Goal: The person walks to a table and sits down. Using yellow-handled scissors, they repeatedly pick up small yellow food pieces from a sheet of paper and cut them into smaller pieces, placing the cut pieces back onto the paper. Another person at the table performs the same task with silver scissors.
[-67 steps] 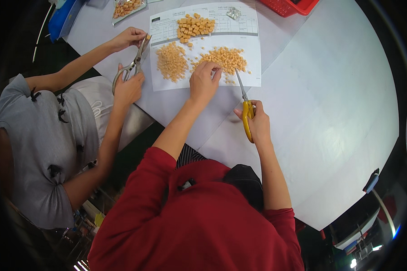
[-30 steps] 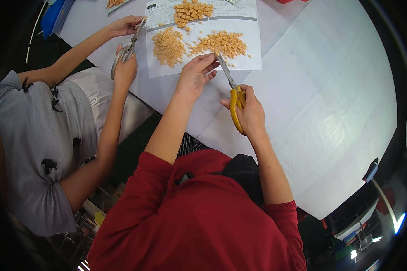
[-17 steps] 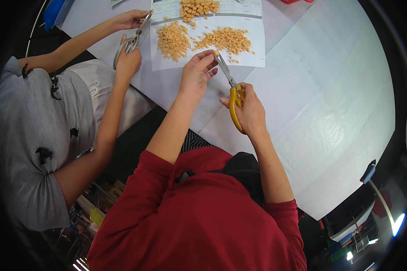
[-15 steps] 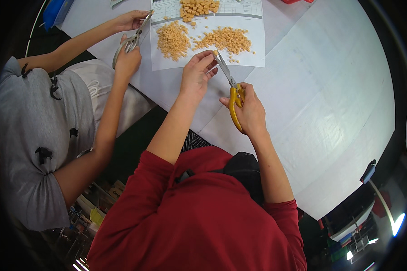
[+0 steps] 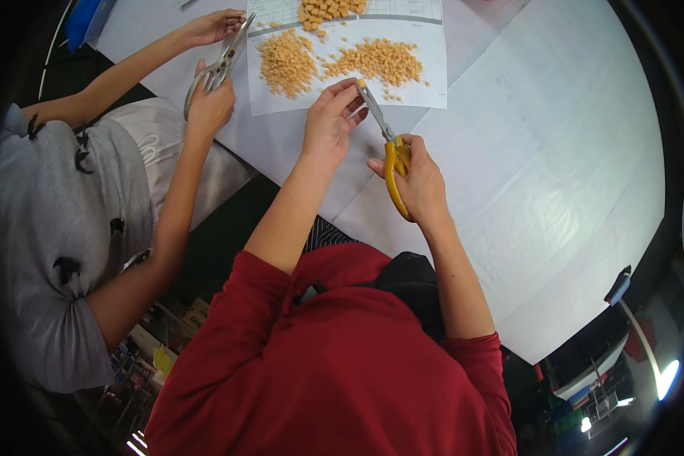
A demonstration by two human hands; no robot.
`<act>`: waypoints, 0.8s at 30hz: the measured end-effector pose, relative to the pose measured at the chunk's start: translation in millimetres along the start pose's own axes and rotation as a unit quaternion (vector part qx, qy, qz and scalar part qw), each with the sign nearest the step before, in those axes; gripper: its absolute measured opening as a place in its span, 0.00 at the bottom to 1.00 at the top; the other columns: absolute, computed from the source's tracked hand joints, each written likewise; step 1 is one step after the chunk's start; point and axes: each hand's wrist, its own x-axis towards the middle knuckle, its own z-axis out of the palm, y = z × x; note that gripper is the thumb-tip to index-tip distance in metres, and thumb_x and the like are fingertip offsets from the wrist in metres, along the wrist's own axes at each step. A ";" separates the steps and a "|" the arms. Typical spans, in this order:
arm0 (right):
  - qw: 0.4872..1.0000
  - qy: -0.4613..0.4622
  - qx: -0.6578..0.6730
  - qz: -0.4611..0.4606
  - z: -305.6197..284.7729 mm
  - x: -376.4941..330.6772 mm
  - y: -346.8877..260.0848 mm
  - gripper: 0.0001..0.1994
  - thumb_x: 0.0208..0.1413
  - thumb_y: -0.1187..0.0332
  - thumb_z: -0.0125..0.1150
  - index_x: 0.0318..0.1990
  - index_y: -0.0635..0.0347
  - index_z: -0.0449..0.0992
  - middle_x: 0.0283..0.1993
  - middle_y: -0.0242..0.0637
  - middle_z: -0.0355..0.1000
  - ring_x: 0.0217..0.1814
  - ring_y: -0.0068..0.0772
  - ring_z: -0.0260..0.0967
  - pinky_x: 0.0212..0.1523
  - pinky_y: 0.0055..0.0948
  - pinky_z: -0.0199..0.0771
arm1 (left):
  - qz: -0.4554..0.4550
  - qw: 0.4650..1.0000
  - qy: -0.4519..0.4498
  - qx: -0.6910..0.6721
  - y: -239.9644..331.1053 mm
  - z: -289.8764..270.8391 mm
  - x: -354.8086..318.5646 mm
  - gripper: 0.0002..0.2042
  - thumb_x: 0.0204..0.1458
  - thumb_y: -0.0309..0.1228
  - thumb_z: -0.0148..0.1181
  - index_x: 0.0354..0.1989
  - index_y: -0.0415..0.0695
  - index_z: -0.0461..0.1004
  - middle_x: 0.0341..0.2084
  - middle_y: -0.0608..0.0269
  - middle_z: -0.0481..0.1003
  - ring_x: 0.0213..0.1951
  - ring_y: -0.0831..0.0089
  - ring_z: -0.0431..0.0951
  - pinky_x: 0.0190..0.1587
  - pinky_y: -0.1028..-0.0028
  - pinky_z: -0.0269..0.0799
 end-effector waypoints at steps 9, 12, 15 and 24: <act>1.000 -0.011 0.002 0.013 0.9 7.2 4.8 0.33 0.47 0.44 0.67 0.49 0.62 0.66 0.41 0.51 0.74 0.42 0.55 0.74 0.39 0.45 0.73 | 0.011 1.000 0.022 0.009 -9.2 5.8 2.4 0.14 0.54 0.29 0.61 0.47 0.43 0.69 0.41 0.65 0.73 0.45 0.72 0.72 0.49 0.70 0.68; 1.000 -0.014 0.000 0.022 3.8 11.0 9.4 0.33 0.47 0.43 0.67 0.47 0.63 0.66 0.38 0.53 0.75 0.40 0.57 0.74 0.37 0.46 0.73 | 0.007 0.999 0.031 0.024 -14.5 3.9 7.7 0.13 0.55 0.29 0.60 0.48 0.42 0.70 0.41 0.65 0.74 0.44 0.72 0.72 0.48 0.69 0.68; 0.999 -0.030 -0.002 0.037 6.0 17.3 14.1 0.33 0.47 0.44 0.67 0.47 0.64 0.66 0.35 0.54 0.75 0.38 0.57 0.74 0.37 0.45 0.73 | -0.008 0.998 0.050 0.048 -20.4 0.5 16.3 0.13 0.55 0.29 0.61 0.47 0.42 0.71 0.40 0.65 0.75 0.43 0.72 0.73 0.46 0.70 0.69; 0.998 -0.037 -0.023 0.055 11.4 28.0 26.1 0.33 0.47 0.43 0.67 0.47 0.65 0.67 0.33 0.56 0.76 0.37 0.58 0.75 0.37 0.44 0.73 | -0.031 0.986 0.105 0.126 -33.0 -2.9 36.8 0.10 0.52 0.30 0.66 0.41 0.43 0.77 0.35 0.66 0.78 0.38 0.75 0.77 0.43 0.72 0.74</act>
